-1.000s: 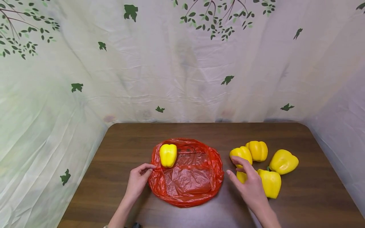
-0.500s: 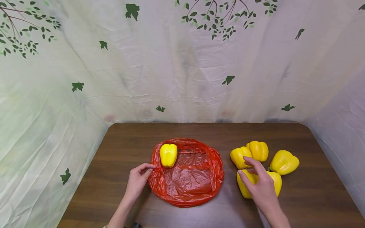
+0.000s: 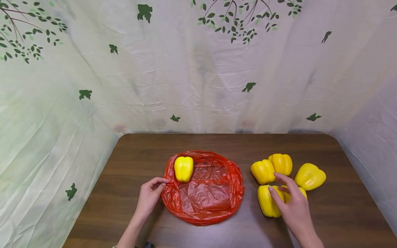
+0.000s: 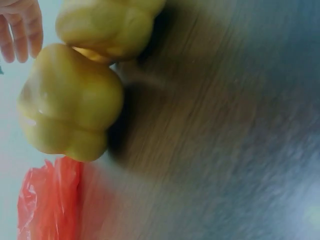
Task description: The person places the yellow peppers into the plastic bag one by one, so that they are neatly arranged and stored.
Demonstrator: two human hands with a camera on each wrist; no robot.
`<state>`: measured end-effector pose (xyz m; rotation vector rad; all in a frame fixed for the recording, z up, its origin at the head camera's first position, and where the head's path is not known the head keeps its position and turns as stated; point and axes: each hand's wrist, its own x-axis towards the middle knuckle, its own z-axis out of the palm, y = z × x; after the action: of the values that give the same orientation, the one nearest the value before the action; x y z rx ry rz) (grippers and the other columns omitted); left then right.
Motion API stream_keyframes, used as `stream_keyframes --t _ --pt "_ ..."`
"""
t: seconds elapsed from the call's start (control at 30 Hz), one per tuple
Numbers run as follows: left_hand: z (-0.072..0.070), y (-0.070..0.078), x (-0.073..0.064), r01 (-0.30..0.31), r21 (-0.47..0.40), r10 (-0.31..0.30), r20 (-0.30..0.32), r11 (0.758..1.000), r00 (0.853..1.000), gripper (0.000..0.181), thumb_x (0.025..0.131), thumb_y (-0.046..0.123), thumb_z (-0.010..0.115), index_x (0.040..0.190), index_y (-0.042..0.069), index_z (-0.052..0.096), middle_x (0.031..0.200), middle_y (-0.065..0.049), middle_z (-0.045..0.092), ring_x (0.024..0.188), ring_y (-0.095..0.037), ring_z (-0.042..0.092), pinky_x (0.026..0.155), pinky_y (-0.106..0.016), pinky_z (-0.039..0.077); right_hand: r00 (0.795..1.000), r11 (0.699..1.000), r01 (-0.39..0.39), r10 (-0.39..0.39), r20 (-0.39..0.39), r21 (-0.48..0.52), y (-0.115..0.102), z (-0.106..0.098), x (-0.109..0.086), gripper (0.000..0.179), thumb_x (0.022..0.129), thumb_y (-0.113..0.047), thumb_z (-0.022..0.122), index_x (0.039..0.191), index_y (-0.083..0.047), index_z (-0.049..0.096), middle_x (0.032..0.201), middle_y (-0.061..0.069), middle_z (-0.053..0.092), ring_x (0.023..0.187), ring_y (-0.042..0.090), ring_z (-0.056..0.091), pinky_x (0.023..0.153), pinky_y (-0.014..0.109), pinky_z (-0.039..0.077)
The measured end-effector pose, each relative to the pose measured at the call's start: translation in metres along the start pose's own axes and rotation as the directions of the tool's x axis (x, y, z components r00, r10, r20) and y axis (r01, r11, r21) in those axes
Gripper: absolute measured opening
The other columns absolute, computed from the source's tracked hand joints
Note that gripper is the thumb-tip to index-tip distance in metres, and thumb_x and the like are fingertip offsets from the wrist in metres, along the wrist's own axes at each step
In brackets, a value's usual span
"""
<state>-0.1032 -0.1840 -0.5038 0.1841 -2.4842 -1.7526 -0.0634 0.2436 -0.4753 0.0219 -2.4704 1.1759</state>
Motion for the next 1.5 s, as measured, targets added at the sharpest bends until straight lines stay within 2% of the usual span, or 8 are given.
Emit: stream_keyframes --t 0.27,0.63,0.8,0.93,1.03,1.23,1.37,1.5 --pt "0.0 0.0 0.001 0.032 -0.006 -0.032 -0.008 0.999 0.999 0.016 0.092 -0.001 0.063 0.096 0.008 0.075 0.091 -0.009 0.067 0.072 -0.023 0.056 0.06 -0.025 0.05 1.0 1.0 -0.003 0.003 -0.016 -0.014 0.006 -0.008 -0.002 0.05 0.084 -0.002 0.076 0.13 -0.01 0.06 0.111 0.007 0.064 0.101 0.002 0.054 0.082 0.003 0.039" --pt "-0.001 0.001 0.001 0.05 -0.021 -0.05 0.004 0.999 0.999 0.014 0.093 0.002 0.064 0.098 0.007 0.075 0.096 -0.01 0.068 0.074 -0.025 0.058 0.062 -0.026 0.052 0.996 0.995 -0.072 0.069 -0.053 -0.071 0.021 -0.022 -0.005 0.045 0.089 -0.008 0.073 0.131 -0.008 0.059 0.118 0.007 0.062 0.103 -0.005 0.05 0.081 0.0 0.035" --pt "-0.002 0.001 0.001 0.063 -0.001 -0.063 -0.005 0.998 0.998 0.016 0.093 0.001 0.063 0.096 0.01 0.075 0.095 -0.008 0.068 0.074 -0.024 0.058 0.064 -0.027 0.054 0.992 0.995 -0.086 0.079 -0.1 -0.06 0.028 -0.027 -0.008 0.045 0.088 -0.006 0.073 0.13 -0.008 0.061 0.119 -0.009 0.059 0.102 -0.008 0.05 0.082 0.0 0.035" --pt "-0.001 0.001 0.001 0.04 0.01 -0.04 -0.015 0.999 0.999 0.015 0.092 0.0 0.063 0.095 0.009 0.076 0.095 -0.008 0.069 0.075 -0.022 0.059 0.065 -0.026 0.053 0.987 0.989 -0.119 0.108 -0.119 -0.091 0.032 -0.031 -0.009 0.045 0.088 -0.01 0.074 0.131 -0.012 0.061 0.117 -0.022 0.055 0.096 -0.014 0.048 0.08 0.0 0.035" --pt "-0.001 0.001 0.001 0.019 0.013 -0.019 -0.022 1.0 1.0 0.015 0.091 -0.001 0.064 0.094 0.007 0.076 0.094 -0.009 0.07 0.075 -0.021 0.06 0.064 -0.024 0.05 0.984 0.986 -0.134 0.121 -0.132 -0.095 0.034 -0.034 -0.01 0.045 0.088 -0.009 0.074 0.131 -0.013 0.061 0.118 -0.019 0.057 0.097 -0.015 0.047 0.08 0.001 0.035" --pt "-0.001 0.002 0.0 0.017 0.007 -0.017 -0.024 1.0 1.0 0.014 0.092 0.0 0.065 0.095 0.008 0.076 0.095 -0.008 0.07 0.075 -0.021 0.059 0.064 -0.024 0.049 0.982 0.995 -0.097 0.089 -0.167 -0.039 0.038 -0.039 -0.01 0.048 0.083 0.003 0.074 0.129 -0.008 0.063 0.123 0.0 0.063 0.1 -0.009 0.051 0.084 0.002 0.036" --pt "0.0 0.003 0.0 0.022 0.011 -0.022 -0.024 1.0 0.999 0.014 0.092 0.001 0.065 0.095 0.008 0.076 0.094 -0.008 0.07 0.073 -0.02 0.058 0.063 -0.024 0.048 0.978 0.995 -0.096 0.088 -0.187 -0.031 0.042 -0.042 -0.009 0.048 0.082 0.005 0.074 0.128 -0.007 0.064 0.125 -0.003 0.063 0.099 -0.008 0.052 0.084 0.003 0.036" --pt "0.0 0.001 0.0 0.017 0.017 -0.017 -0.025 1.0 1.0 0.015 0.092 -0.001 0.064 0.094 0.008 0.076 0.093 -0.008 0.07 0.073 -0.019 0.058 0.063 -0.024 0.049 0.971 0.989 -0.14 0.126 -0.203 -0.053 0.048 -0.046 -0.009 0.048 0.084 0.001 0.075 0.129 -0.011 0.064 0.123 -0.001 0.063 0.098 -0.01 0.05 0.081 0.001 0.035"
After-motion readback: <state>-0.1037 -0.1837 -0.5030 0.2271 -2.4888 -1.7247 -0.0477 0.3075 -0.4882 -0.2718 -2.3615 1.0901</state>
